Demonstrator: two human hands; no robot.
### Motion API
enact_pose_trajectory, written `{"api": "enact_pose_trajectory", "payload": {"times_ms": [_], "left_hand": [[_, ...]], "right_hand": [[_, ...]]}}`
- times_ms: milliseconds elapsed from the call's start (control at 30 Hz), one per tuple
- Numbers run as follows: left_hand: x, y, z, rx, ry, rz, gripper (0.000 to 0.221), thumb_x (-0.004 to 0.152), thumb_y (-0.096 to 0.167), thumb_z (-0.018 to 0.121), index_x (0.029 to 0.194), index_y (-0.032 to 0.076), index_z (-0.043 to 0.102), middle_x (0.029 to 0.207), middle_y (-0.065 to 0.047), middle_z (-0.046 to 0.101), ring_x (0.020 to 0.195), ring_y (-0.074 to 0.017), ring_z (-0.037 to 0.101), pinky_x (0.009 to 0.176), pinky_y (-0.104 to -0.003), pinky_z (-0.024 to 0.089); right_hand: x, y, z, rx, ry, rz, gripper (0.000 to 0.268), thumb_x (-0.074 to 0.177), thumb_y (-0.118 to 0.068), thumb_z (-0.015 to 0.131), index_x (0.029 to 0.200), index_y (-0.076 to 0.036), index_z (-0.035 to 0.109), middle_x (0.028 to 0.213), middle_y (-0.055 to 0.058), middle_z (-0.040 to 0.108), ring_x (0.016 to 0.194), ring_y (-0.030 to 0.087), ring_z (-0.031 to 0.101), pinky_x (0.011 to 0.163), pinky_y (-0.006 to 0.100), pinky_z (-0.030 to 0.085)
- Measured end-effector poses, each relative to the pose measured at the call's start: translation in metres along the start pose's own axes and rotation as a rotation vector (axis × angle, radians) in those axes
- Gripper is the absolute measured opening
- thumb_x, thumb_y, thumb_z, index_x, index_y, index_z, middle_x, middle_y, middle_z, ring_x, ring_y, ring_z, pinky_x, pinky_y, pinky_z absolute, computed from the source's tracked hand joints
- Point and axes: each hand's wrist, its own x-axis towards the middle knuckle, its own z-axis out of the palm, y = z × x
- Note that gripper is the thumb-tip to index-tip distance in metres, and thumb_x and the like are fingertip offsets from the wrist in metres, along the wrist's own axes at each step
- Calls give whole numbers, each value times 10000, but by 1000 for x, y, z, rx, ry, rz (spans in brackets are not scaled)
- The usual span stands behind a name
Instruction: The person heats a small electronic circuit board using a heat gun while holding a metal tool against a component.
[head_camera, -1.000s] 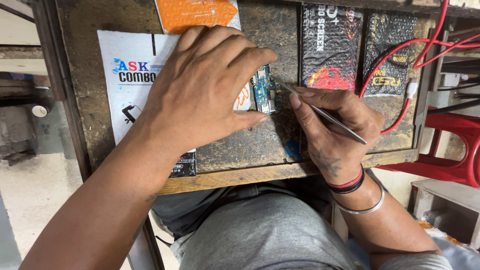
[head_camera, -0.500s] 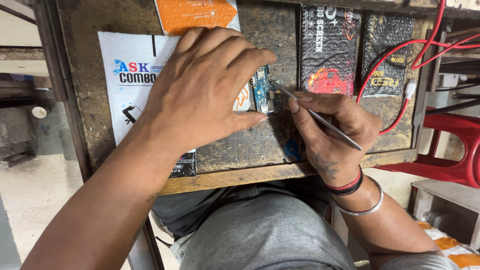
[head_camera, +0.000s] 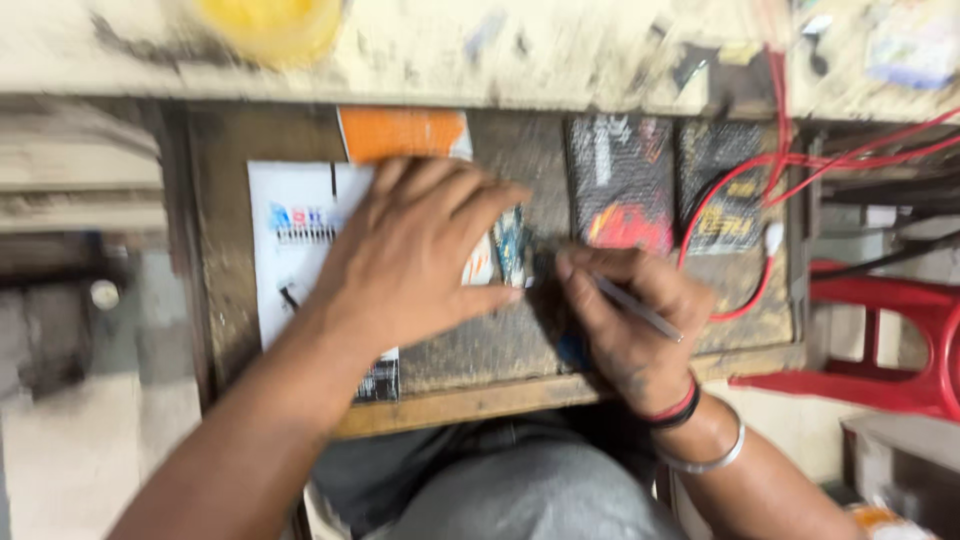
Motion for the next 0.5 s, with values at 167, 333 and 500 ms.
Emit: {"api": "enact_pose_trajectory", "payload": {"times_ms": [167, 333, 500], "left_hand": [[2, 11, -17, -13, -96, -72, 872, 642, 533, 889, 1351, 136, 573, 1295, -79, 617, 1245, -258, 519, 1100, -471, 343], [3, 15, -21, -37, -149, -142, 919, 625, 514, 903, 1412, 176, 568, 1297, -71, 614, 1244, -247, 512, 1100, -463, 332], [-1, 17, -24, -77, -68, -113, 825, 621, 476, 909, 1323, 173, 599, 1281, -48, 634, 1274, -255, 520, 1118, -454, 342]], "right_hand": [[4, -3, 1, 10, 71, -43, 85, 886, -21, 798, 935, 1, 732, 915, 88, 792, 796, 90, 742, 732, 230, 596], [1, 1, 2, -40, 185, 1, 118, 838, -54, 851, 888, -17, 751, 780, 69, 778, 659, 75, 714, 587, 223, 549], [-2, 3, -2, 13, 227, -51, 110, 868, -53, 838, 910, -15, 745, 763, 52, 743, 651, 71, 675, 595, 215, 526]]}}
